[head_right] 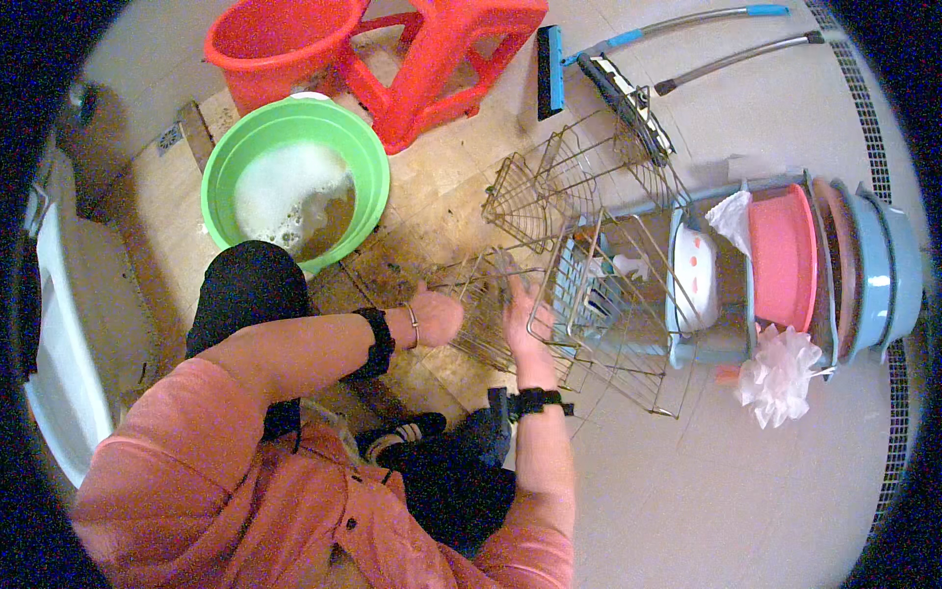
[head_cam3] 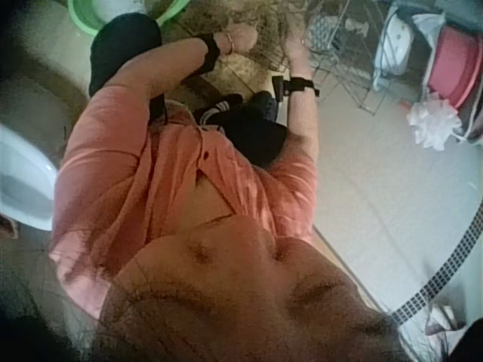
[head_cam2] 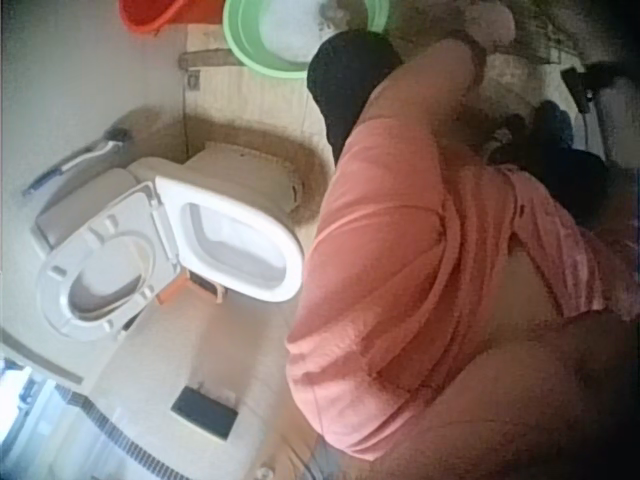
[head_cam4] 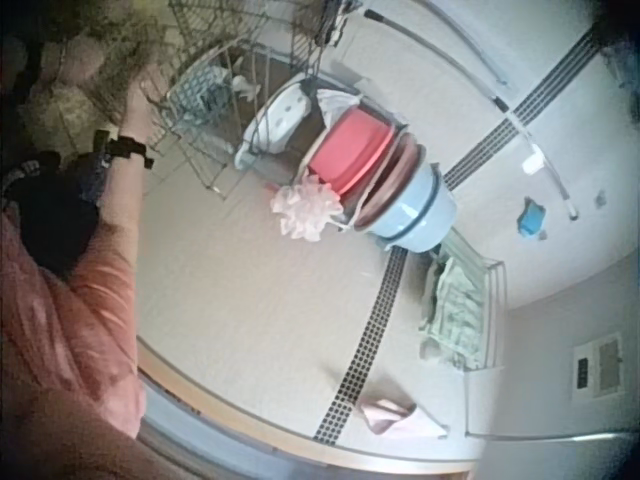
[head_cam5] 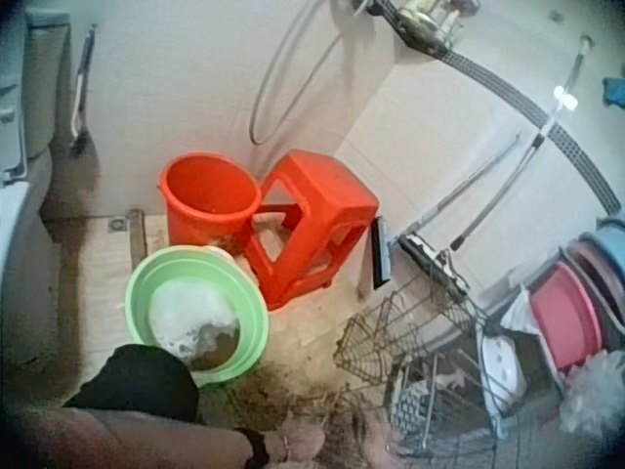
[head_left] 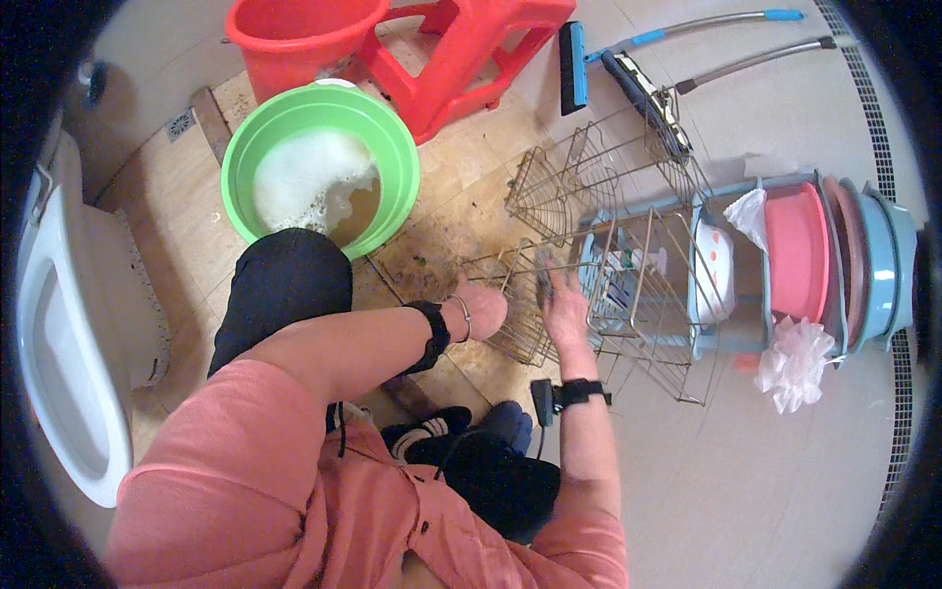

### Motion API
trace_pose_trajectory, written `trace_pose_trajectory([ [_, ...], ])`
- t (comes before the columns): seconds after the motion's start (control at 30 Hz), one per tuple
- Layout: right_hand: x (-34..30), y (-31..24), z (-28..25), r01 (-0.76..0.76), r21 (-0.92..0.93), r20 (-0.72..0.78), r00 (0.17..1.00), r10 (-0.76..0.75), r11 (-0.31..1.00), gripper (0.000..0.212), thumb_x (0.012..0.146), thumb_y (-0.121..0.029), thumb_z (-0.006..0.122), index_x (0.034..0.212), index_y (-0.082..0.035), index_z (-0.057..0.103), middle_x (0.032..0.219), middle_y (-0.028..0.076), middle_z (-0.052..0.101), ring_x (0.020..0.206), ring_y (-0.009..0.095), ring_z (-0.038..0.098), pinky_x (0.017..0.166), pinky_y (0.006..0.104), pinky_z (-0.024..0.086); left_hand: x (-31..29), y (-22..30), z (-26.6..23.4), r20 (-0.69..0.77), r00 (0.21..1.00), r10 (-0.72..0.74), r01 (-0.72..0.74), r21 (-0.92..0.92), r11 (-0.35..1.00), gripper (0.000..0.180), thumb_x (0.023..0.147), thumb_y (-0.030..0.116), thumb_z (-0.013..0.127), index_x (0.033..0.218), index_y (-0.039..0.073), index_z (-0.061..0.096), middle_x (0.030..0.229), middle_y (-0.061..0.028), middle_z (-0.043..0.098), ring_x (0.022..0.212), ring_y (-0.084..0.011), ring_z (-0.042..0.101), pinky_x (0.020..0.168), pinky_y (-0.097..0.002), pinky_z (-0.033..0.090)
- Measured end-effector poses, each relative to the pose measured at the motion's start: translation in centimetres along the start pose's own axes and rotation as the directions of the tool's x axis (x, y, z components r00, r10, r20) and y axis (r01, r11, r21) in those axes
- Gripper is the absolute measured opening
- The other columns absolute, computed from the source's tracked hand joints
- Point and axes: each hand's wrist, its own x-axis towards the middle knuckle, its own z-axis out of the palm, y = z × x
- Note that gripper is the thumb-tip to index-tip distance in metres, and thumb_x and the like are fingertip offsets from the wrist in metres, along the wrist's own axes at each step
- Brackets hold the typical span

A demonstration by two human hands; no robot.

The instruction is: The person scrubs a metal dish rack with a sponge while sitting on the floor, then rinses it with a handheld shower head. Afterward, they wash their hands at a sink, dry them with a cloth, and walk to a dining table where they place a phone and pick up a glass.

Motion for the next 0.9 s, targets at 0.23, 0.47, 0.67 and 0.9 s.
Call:
trace_pose_trajectory([
  [0.23,3.6,-4.0,1.1,0.094,-0.048,0.093,0.992,-0.089,0.994,0.056,0.076,-0.003,0.055,0.126,-0.027,0.046,0.117,0.019,0.049,0.08,0.037,0.061,0.067,0.0446,0.05,-0.2,0.0,0.5,-0.067,0.997,-0.047,0.048,0.011,0.999,0.018,0.075,0.012,0.052,0.083,0.004,0.067,0.093,-0.0126,0.066,0.086,-0.0308,0.063,0.085,-0.0728,0.028],
  [0.47,4.3,-4.1,1.9,-0.032,-0.09,0.032,0.999,0.035,0.995,0.054,0.078,-0.003,0.053,0.127,-0.026,0.045,0.11,0.018,0.052,0.08,0.037,0.061,0.069,0.0456,0.049,0.2,-0.7,1.3,-0.164,0.984,0.076,-0.075,0.012,0.997,0.021,0.072,0.02,0.053,0.07,0.002,0.065,0.081,-0.018,0.065,0.08,-0.0363,0.064,0.079,-0.0776,0.029],
  [0.67,3.5,-4.1,2.2,-0.007,-0.033,0.007,1.0,0.007,0.999,0.061,0.073,-0.005,0.059,0.128,-0.028,0.046,0.109,0.019,0.054,0.08,0.038,0.061,0.068,0.0454,0.05,0.2,-0.8,1.4,-0.139,0.986,0.094,-0.093,0.017,0.996,0.019,0.069,0.018,0.055,0.072,0.004,0.066,0.083,-0.0181,0.065,0.079,-0.0363,0.064,0.08,-0.0768,0.029],
  [0.9,3.1,-3.7,2.0,0.081,-0.112,0.012,0.997,-0.08,0.99,0.06,0.074,-0.005,0.057,0.128,-0.029,0.046,0.115,0.019,0.053,0.072,0.035,0.062,0.061,0.0425,0.051,0.5,-0.5,1.1,-0.094,0.995,0.045,-0.044,0.008,0.999,0.018,0.069,0.019,0.056,0.07,0.004,0.066,0.083,-0.0175,0.065,0.08,-0.0355,0.064,0.081,-0.0774,0.027],
])
